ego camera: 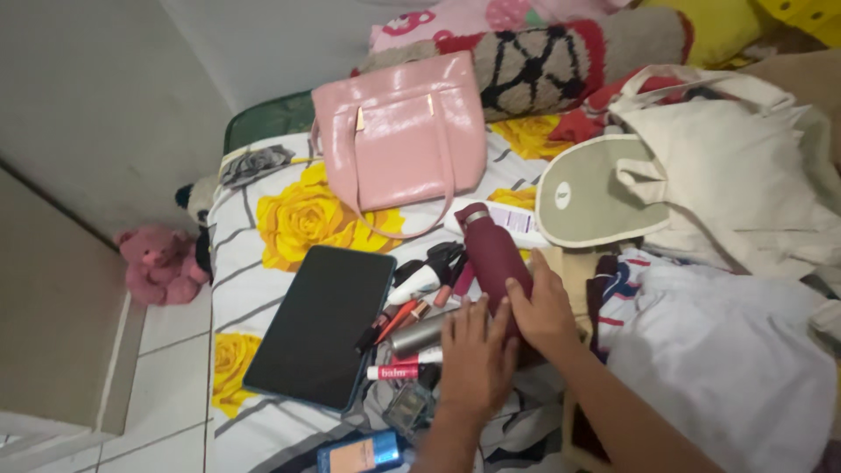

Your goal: The person packs a pink handbag with daily essentials from a bed. They place a tablet, a small box, a silver cylindrical bottle, a maroon water bottle, and a white lotion bottle into the bag one by one.

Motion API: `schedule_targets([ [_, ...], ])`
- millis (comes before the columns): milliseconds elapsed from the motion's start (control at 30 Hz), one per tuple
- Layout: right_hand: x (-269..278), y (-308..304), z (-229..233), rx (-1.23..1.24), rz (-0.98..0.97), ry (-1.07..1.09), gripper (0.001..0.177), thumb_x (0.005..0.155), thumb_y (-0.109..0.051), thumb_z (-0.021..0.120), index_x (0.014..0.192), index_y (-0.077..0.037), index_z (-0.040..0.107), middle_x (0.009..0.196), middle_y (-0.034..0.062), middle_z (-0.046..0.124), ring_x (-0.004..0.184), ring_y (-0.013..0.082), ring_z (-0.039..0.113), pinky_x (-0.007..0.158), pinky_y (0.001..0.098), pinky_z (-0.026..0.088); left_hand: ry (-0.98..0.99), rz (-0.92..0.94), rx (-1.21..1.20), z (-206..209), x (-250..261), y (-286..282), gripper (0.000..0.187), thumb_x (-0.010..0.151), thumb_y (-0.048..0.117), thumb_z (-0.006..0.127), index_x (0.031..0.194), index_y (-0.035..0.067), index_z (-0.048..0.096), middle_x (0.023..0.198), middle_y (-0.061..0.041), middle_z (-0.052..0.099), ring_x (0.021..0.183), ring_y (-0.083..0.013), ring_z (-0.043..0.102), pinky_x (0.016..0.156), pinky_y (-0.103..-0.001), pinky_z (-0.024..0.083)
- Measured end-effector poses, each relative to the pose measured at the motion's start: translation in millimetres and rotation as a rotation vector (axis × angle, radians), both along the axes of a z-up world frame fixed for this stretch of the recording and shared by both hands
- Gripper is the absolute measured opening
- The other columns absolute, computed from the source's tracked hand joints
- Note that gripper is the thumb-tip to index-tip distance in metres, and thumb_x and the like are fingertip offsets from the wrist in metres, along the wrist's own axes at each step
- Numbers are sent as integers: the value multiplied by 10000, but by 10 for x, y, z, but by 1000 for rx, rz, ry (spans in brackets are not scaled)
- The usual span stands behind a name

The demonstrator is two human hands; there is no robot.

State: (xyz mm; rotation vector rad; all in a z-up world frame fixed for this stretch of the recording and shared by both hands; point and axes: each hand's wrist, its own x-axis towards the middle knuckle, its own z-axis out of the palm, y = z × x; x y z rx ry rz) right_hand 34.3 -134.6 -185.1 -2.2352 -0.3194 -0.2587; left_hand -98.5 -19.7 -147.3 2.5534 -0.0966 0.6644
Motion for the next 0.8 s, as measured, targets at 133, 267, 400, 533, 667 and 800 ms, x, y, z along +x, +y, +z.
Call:
schedule_targets([
  [133,170,-60,145,140,-36,-9,713,964,-290,607,1532,50,343,1418,357,495,1334,475,486,1109,463,379,44,-59,-46,130,106,-238,544,953,253,598,1457,60,528,1534,-233,440,1439,-470,342,1139,-616,230],
  [267,326,-293,308,183,-57,100,679,960,-299,575,1524,17,366,1429,308,524,1329,416,529,1111,434,398,60,-69,-56,148,265,-461,548,967,258,588,1460,33,508,1572,-211,440,1484,-469,311,1170,-616,227],
  [400,302,-579,398,103,-93,222,665,929,-301,602,1524,-65,421,1329,242,632,1214,370,625,1061,419,467,215,-54,-25,73,364,-559,599,935,323,614,1455,45,509,1552,-234,383,1462,-489,244,1145,-654,190],
  [533,250,-852,486,-9,-5,51,629,843,-193,653,1445,-79,511,1351,201,626,1167,349,634,980,414,496,245,-6,32,8,371,-647,506,909,320,629,1355,84,599,1590,-215,347,1504,-469,182,1147,-686,147],
  [667,221,-1068,520,4,22,53,585,856,-181,655,1420,-75,543,1302,189,664,1174,326,647,989,400,504,307,36,76,0,413,-737,517,898,324,636,1355,85,599,1606,-204,312,1515,-463,140,1165,-682,110],
  [800,218,-1129,439,13,72,125,574,850,-184,649,1407,-83,552,1280,180,678,1162,304,672,964,396,527,312,77,94,3,480,-811,563,915,352,622,1399,69,558,1609,-195,289,1516,-467,120,1167,-665,95],
])
